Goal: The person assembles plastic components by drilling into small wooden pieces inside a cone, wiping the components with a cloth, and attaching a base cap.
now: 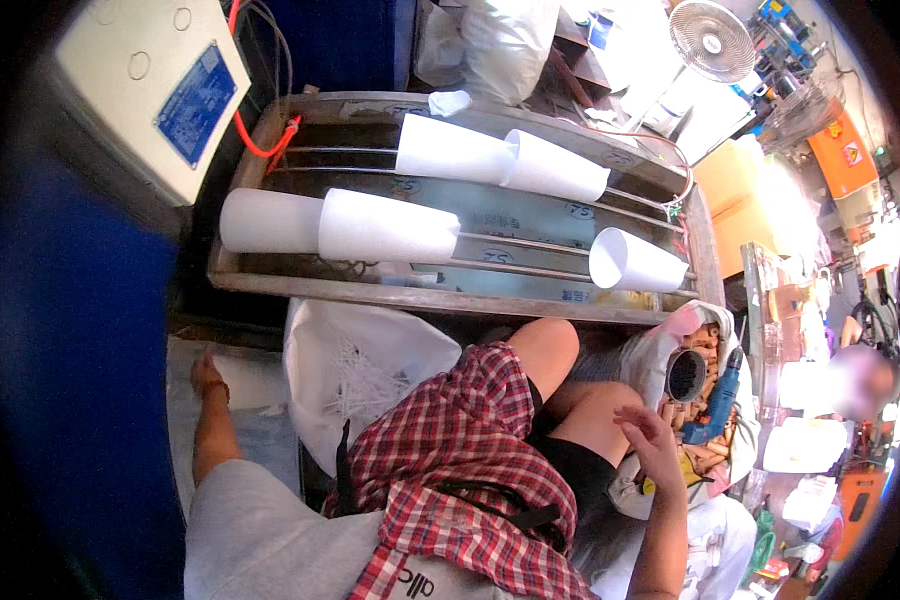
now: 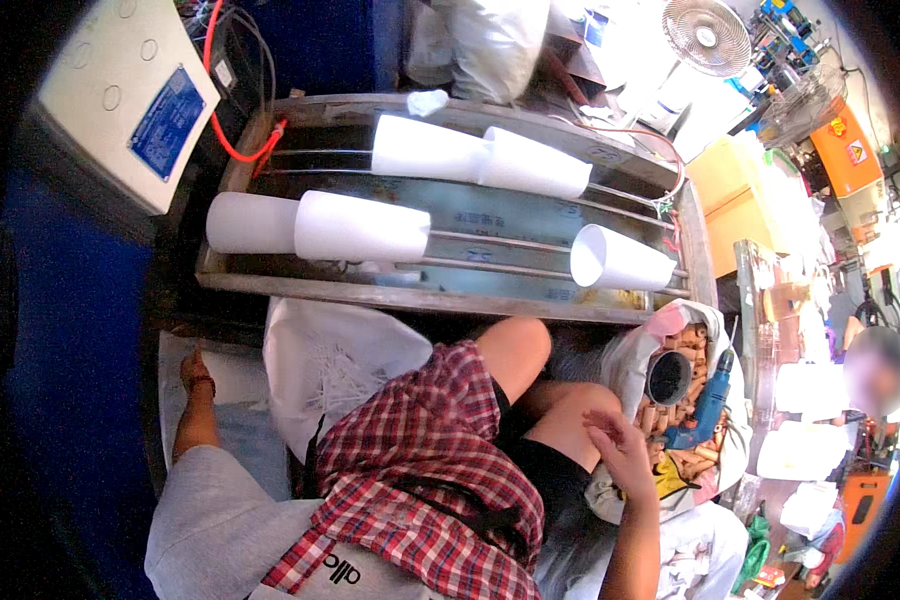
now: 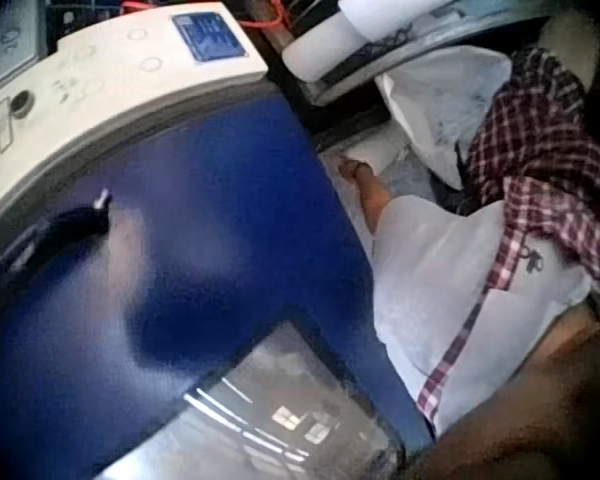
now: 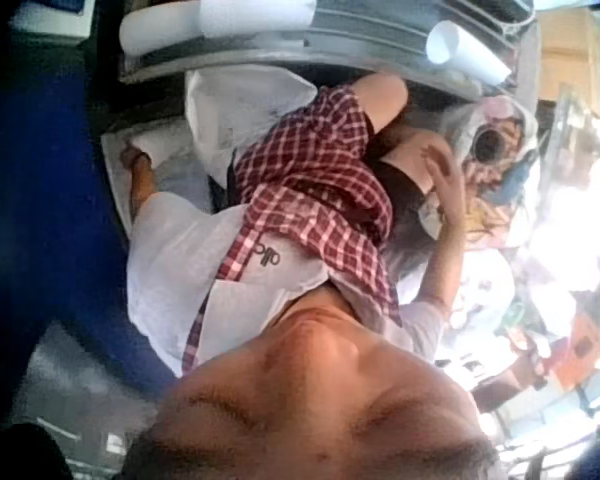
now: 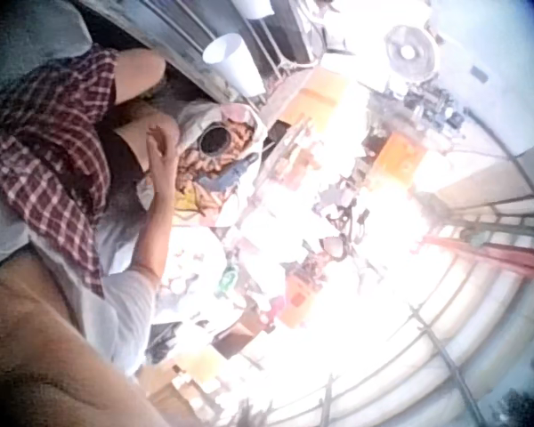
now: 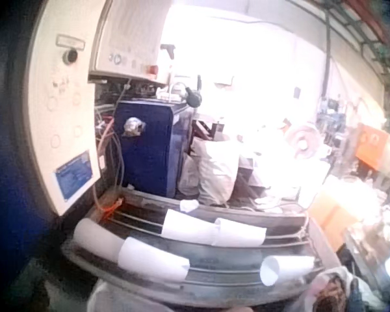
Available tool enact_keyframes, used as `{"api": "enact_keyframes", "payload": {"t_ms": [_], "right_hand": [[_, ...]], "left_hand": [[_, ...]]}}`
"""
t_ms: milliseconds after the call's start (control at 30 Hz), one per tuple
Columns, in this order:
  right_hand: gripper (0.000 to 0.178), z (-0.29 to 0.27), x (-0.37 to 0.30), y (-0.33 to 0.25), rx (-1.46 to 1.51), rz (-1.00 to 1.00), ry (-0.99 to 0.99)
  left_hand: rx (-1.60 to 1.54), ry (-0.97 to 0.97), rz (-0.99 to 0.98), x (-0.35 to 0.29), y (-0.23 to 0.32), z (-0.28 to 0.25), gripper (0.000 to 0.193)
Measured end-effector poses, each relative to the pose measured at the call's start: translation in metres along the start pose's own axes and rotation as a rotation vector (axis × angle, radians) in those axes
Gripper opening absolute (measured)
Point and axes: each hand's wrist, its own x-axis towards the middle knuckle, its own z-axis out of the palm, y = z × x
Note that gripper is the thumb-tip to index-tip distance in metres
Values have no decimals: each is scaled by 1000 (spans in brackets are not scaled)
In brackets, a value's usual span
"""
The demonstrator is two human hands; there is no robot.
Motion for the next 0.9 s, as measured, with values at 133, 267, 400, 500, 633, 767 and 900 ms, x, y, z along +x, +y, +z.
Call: {"api": "enact_keyframes", "payload": {"t_ms": [133,267,400,500,633,767,900], "right_hand": [[29,39,9,-2,-40,-140,-99],[31,85,18,-19,-108,-275,-236],[39,154,25,-56,-247,-828,-296],[50,201,21,-77,-433,-1124,-260],[61,225,21,-80,-473,-1257,-126],[70,228,35,-40,-578,-1124,-56],[72,235,42,-13,-538,-1159,-80]], "left_hand": [[-636,43,-217,-20,-86,-1,66],[-1447,55,-277,-32,-135,4,68],[-1776,-131,-114,-29,-101,-6,71],[-1579,-299,12,-67,14,-25,73],[-1327,-478,147,-113,105,-23,71],[-1173,-777,297,-184,185,28,67],[-1035,-1089,453,-194,167,80,73]]}}
